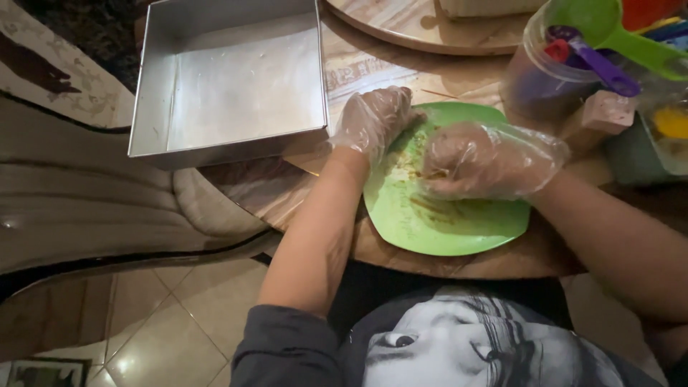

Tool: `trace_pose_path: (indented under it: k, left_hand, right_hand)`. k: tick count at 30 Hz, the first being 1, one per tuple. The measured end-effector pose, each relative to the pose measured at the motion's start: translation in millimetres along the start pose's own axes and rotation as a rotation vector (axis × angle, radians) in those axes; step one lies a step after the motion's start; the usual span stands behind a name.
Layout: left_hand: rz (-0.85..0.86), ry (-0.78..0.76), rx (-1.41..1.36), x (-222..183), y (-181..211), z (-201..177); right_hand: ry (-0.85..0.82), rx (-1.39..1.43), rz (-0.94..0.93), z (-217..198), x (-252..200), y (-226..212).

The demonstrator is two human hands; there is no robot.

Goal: The person mixes and shapes a paste by hand while wearing gloves on a plate.

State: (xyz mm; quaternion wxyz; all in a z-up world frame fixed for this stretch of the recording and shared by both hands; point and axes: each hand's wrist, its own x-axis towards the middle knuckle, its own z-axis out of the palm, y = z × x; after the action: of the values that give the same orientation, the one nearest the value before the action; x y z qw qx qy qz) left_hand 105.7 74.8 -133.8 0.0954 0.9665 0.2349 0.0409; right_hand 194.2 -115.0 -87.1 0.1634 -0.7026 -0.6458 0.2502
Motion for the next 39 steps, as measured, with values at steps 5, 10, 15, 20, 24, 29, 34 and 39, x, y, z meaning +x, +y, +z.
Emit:
trace_pose_path:
  k: [5,10,15,20,24,29,34,39]
  left_hand:
    - [-0.028,-0.016,-0.015,3,1,8]
    - [-0.018,-0.096,0.126,8,7,5]
    - [0.028,-0.17,0.173,3,9,-3]
    - [-0.088,-0.255,0.086,-5,19,-24]
    - [-0.115,-0.264,0.116,2,17,-16]
    - [-0.048,-0.193,0.205,-4,18,-15]
    - [-0.048,-0.181,0.207,4,13,-8]
    - [-0.101,-0.224,0.153,-7,20,-23]
  right_hand:
    - [-0.023,-0.121,-0.08,-7,-10,14]
    - [0.202,-0.119,-1.019,-9,-31,33]
    - [0.108,0.258,-0.277,-10,-77,39]
    - [0.206,-0.268,-0.568,-12,-81,32]
    - [0.194,0.678,0.298,-47,-75,-43]
    - [0.093,-0.036,0.218,-31,-58,-52]
    - [0.209,-0.452,-0.047,12,-51,6]
    - [0.257,-0.26,0.272,23,-36,8]
